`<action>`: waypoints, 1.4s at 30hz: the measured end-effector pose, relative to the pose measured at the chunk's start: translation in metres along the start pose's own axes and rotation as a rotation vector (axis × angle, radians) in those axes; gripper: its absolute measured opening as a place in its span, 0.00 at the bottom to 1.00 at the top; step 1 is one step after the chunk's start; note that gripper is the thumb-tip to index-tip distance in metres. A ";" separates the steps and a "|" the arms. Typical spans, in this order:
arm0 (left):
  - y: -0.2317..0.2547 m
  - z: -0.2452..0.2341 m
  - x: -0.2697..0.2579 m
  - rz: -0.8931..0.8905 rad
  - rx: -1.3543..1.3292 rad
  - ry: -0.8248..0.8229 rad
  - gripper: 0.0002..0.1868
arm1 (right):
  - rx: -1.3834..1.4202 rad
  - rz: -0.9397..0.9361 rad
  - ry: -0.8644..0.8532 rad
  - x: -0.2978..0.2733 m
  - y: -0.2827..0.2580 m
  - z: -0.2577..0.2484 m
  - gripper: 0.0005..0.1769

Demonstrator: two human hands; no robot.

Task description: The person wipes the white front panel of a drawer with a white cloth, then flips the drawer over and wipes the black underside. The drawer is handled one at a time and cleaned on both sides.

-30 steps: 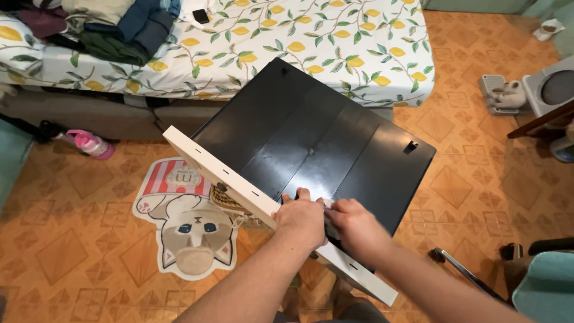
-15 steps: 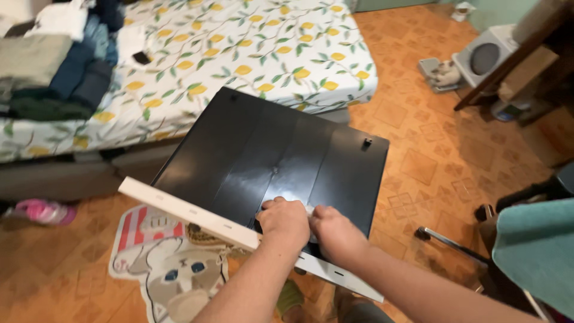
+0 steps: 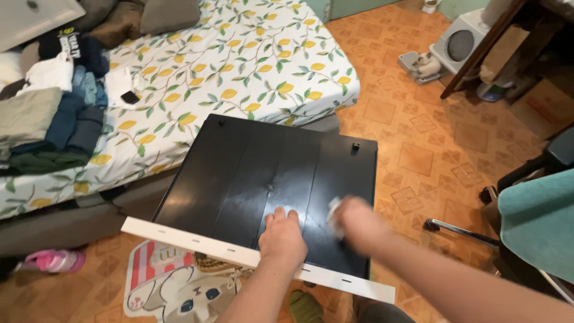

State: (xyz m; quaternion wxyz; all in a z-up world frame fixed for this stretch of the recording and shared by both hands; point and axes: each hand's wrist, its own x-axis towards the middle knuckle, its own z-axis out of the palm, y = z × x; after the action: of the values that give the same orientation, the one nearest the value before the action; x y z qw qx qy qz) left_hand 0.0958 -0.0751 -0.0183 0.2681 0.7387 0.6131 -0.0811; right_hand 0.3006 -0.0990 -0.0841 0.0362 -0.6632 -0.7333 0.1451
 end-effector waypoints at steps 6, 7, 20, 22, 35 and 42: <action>0.001 0.002 0.010 0.040 0.051 -0.009 0.30 | 0.069 -0.045 0.142 -0.010 0.001 0.014 0.07; 0.003 0.002 0.011 0.031 0.040 0.010 0.29 | 0.072 -0.085 0.129 -0.010 -0.012 0.018 0.07; 0.013 0.006 0.027 0.006 0.074 0.069 0.27 | 0.153 -0.069 0.089 0.018 -0.045 0.012 0.11; 0.017 0.007 0.031 -0.021 0.043 0.081 0.28 | 0.352 -0.167 0.128 0.007 -0.052 0.019 0.19; 0.050 -0.036 0.048 -0.295 -0.169 -0.149 0.31 | 0.168 -0.536 0.118 0.068 0.016 -0.005 0.16; 0.056 -0.045 0.067 -0.369 -0.208 -0.178 0.27 | -0.064 -0.117 0.128 0.214 0.083 -0.033 0.15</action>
State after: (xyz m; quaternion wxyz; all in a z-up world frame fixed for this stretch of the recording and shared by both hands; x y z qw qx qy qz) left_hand 0.1548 -0.0007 0.0065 0.3764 0.5723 0.7169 -0.1298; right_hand 0.3634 0.1238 -0.1044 0.0702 -0.6281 -0.7712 0.0766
